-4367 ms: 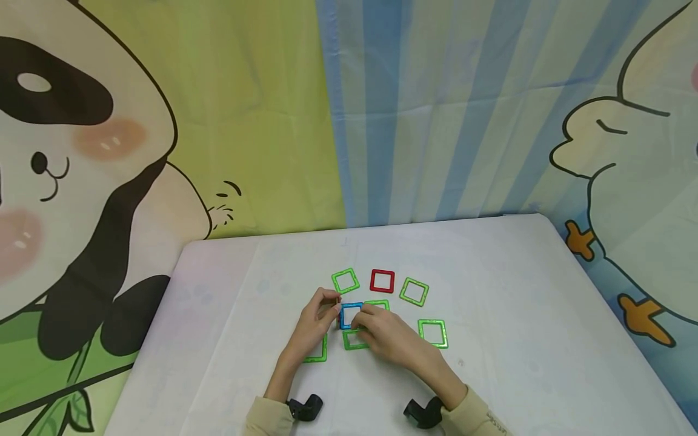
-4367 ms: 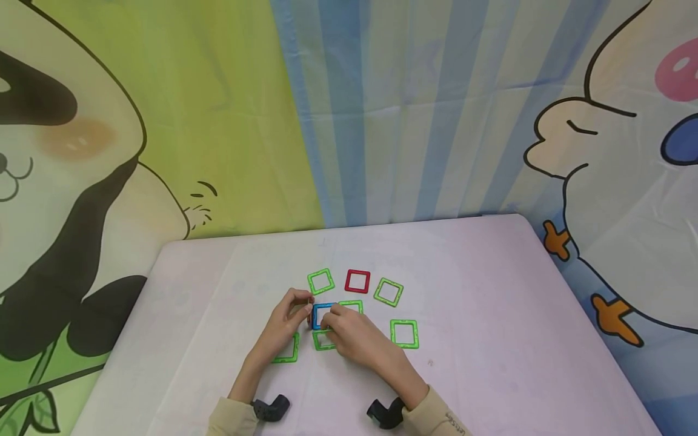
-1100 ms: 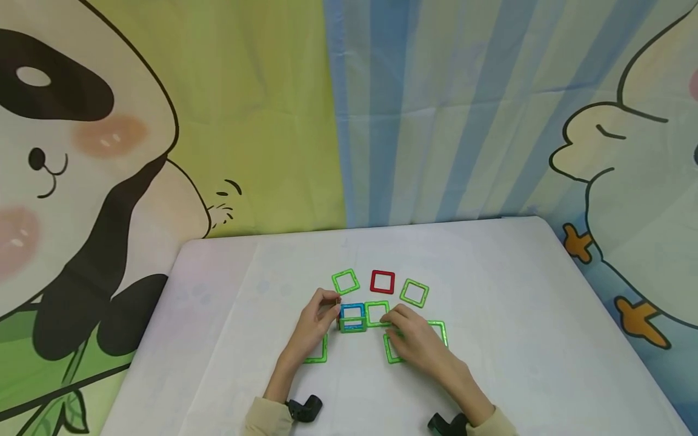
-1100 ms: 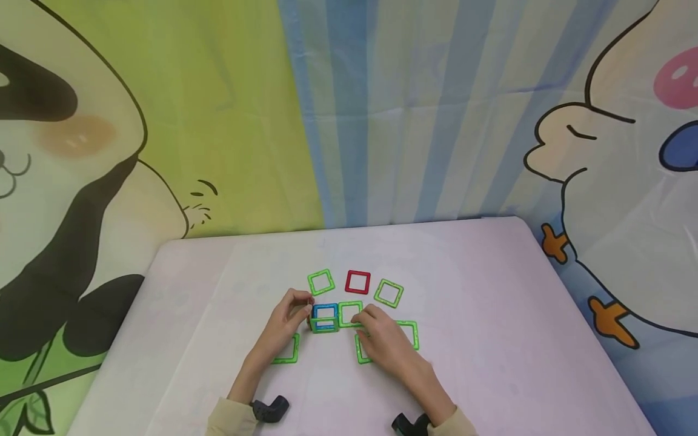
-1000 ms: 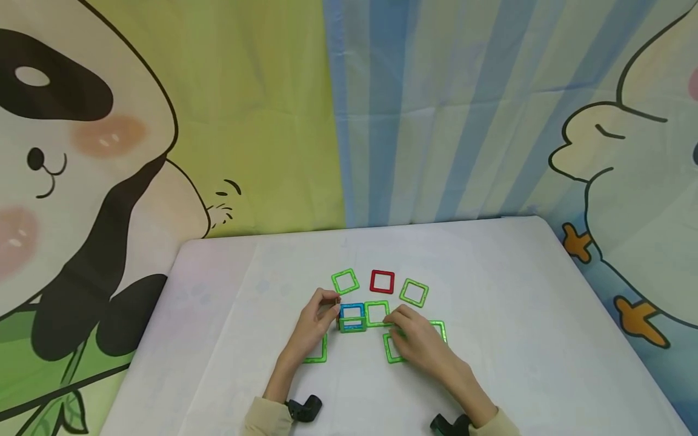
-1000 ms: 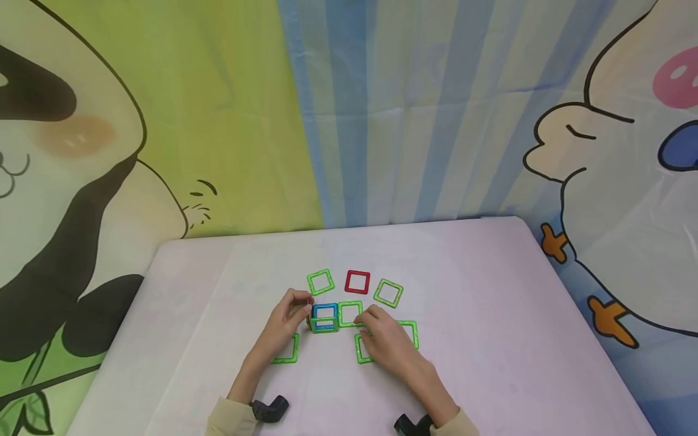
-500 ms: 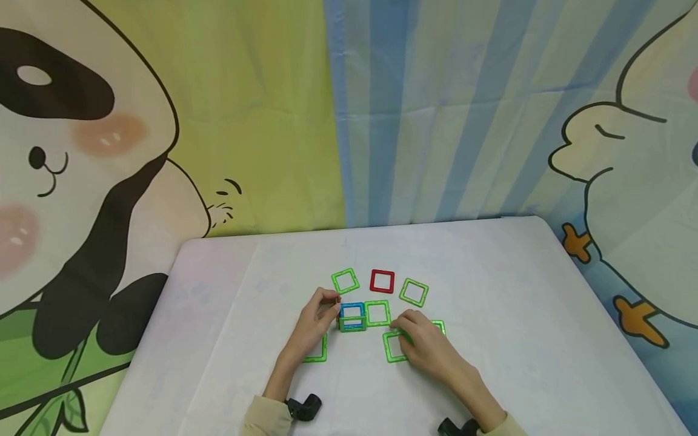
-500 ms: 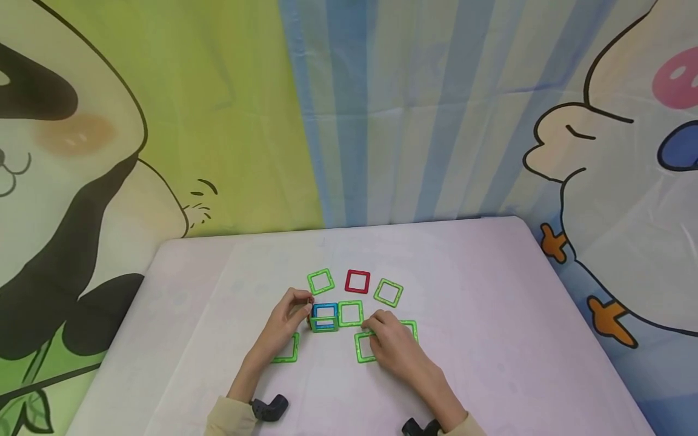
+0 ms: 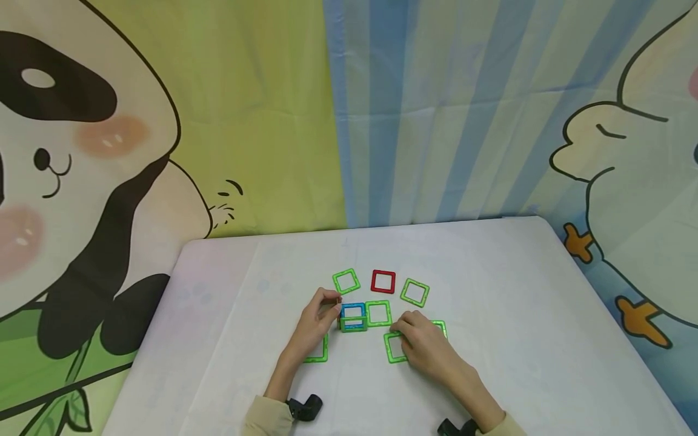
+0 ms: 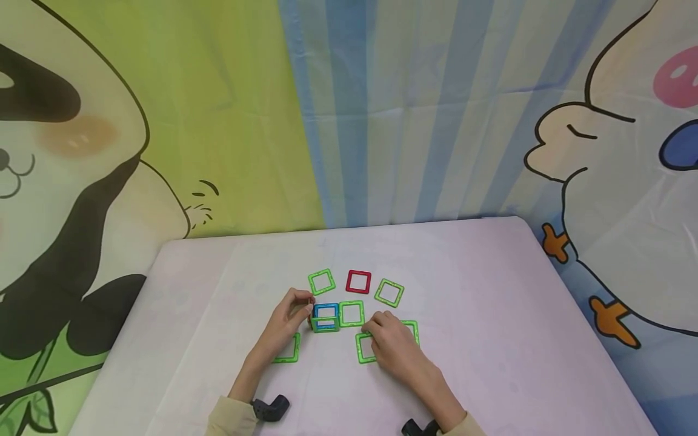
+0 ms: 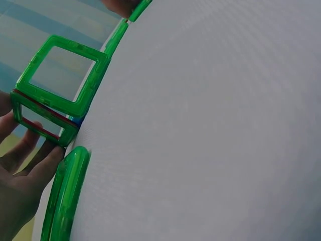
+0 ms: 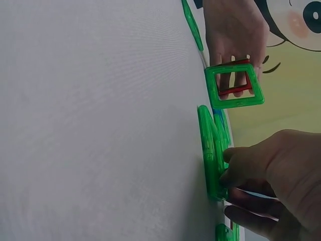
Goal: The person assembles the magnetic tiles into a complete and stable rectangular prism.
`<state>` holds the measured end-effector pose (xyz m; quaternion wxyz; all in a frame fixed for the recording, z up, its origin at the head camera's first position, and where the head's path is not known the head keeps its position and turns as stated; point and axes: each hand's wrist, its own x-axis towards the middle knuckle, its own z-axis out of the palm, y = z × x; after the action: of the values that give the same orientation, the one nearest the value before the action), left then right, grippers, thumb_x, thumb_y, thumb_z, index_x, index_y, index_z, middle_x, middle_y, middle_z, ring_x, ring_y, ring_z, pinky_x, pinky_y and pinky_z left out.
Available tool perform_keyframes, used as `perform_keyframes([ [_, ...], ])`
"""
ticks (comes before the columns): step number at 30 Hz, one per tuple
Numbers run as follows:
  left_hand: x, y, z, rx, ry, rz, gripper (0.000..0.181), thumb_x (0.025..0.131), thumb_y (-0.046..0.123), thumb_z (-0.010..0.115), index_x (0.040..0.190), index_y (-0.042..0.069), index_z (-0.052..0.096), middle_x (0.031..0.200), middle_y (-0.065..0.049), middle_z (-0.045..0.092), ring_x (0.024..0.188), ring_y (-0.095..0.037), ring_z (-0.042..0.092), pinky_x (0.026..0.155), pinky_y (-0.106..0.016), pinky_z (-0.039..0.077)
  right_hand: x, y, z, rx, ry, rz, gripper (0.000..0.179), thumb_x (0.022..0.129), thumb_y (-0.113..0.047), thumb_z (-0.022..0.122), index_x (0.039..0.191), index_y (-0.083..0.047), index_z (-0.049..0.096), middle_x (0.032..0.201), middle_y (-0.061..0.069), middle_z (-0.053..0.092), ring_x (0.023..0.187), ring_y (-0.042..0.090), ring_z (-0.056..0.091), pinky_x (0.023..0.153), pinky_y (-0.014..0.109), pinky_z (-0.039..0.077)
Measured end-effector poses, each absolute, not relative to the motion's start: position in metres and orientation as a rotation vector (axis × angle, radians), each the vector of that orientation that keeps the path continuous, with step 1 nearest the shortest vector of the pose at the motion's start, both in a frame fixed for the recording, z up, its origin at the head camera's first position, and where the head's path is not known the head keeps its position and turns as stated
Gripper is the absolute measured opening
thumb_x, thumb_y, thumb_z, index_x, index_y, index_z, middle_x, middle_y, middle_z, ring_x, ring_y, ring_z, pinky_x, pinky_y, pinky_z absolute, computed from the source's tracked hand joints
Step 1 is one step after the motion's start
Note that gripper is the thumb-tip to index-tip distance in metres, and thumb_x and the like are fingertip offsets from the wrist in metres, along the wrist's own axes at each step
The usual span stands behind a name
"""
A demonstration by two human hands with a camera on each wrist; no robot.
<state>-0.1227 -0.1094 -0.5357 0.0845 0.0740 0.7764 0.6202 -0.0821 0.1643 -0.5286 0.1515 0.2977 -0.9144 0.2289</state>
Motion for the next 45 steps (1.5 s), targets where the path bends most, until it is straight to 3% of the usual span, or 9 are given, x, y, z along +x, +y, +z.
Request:
perform_keyframes([
  [25,-0.1226,-0.1068,-0.5361,0.215,2.331,1.84,0.027,0.106,0.019,0.059,0.129,0.006,0.056,0.136,-0.012,0.061,0.134,-0.023,0.056,0.114,-0.043,0.046,-0.0823,0.1628,-0.5296,0.826,-2.646,0.651,0.028,0.075,0.01,0.07,0.092,-0.011,0.076,0.088,-0.001,0.067,0.079,0.014,0.056,0.065,0.025,0.051],
  [45,-0.1209,-0.1078,-0.5331,0.198,2.321,1.853,0.027,0.106,0.019,0.059,0.129,0.006,0.056,0.136,-0.012,0.061,0.134,-0.024,0.056,0.114,-0.043,0.046,-0.0838,0.167,-0.5242,0.867,-2.642,0.691,0.025,0.081,0.011,0.073,0.101,-0.004,0.076,0.098,0.001,0.066,0.093,0.016,0.063,0.08,0.031,0.058],
])
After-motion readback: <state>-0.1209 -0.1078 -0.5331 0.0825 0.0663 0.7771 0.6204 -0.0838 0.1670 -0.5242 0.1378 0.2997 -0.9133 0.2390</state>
